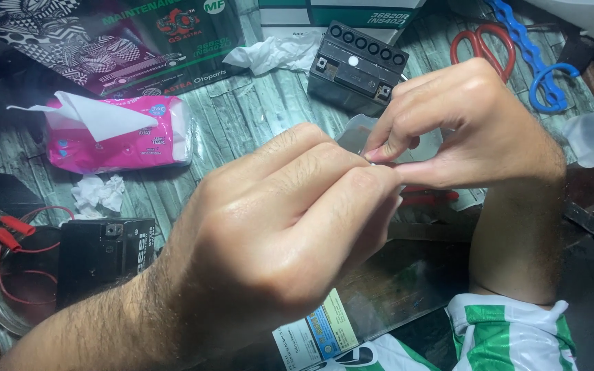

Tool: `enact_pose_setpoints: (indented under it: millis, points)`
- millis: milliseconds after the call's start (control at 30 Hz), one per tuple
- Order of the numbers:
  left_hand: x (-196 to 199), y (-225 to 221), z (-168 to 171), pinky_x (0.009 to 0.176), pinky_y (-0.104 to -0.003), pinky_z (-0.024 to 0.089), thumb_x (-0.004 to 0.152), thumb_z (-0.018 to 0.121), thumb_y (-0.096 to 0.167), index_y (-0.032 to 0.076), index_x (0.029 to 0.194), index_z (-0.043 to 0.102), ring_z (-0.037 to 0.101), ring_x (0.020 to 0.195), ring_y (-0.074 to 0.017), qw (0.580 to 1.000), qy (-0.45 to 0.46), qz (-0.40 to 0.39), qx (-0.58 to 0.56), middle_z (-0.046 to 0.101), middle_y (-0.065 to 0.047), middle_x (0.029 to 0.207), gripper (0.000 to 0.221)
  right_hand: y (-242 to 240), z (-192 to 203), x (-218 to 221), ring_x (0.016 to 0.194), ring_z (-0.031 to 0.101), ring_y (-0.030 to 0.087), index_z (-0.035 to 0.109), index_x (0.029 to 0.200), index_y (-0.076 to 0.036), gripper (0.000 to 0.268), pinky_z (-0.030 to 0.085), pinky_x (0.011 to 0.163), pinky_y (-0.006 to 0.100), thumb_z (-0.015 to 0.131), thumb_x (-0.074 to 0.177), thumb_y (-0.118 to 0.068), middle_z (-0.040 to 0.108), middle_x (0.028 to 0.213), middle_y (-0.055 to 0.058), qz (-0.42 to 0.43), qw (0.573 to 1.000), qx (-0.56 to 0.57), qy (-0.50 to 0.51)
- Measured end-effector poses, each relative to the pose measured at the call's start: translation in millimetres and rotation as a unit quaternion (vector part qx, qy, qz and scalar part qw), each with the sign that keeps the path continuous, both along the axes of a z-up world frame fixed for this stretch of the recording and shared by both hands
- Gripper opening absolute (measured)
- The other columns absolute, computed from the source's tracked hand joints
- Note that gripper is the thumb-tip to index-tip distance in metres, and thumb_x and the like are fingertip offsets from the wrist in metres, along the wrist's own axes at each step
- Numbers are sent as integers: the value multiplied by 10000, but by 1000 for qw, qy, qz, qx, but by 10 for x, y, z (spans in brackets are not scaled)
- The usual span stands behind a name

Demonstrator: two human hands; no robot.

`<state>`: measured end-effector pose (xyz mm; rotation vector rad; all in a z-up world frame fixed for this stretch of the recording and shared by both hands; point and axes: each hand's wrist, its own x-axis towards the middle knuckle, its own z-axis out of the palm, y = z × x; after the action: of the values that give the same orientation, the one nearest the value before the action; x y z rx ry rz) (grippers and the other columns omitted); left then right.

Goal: Refilling lead-acid battery cells with distilled water or electrolyte using a syringe.

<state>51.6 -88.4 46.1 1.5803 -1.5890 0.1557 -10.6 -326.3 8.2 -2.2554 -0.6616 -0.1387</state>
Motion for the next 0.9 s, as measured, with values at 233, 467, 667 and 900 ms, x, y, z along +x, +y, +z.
enact_pose_setpoints:
  millis: [233, 467, 667, 900]
  points:
    - [-64, 155, 130, 759, -423, 491, 1096, 523, -27, -135, 1120, 657, 559, 814, -346, 1000, -11, 25, 7, 630, -195, 989, 174, -17, 139, -112, 682, 707, 267, 626, 700, 51, 222, 537, 627, 317, 797, 786, -61, 723, 767, 171, -23, 998, 26, -46]
    - [-57, 345, -3, 754, -454, 502, 1069, 591, 11, -119, 1115, 665, 614, 845, -369, 997, -31, 67, 33, 683, -211, 999, 157, -654, -307, -492, 991, 678, 286, 534, 1183, -69, 275, 504, 880, 328, 757, 1047, 17, 621, 1096, 125, -111, 970, 98, -193]
    - [-26, 378, -193, 790, -430, 562, 959, 905, 19, -89, 1171, 677, 619, 943, -349, 995, -35, 90, 19, 686, -198, 1048, 330, -657, -858, -745, 1128, 572, 347, 494, 1458, -73, 323, 487, 1019, 400, 547, 1173, 71, 532, 1178, 222, -127, 960, 145, -205]
    - [-22, 545, -460, 682, -434, 529, 929, 891, 54, -32, 1057, 694, 572, 895, -334, 996, 21, 84, 18, 654, -155, 956, 250, 280, -739, -650, 1066, 649, 336, 506, 1313, -22, 315, 555, 943, 369, 664, 1069, 99, 583, 1102, 220, -97, 967, 209, -111]
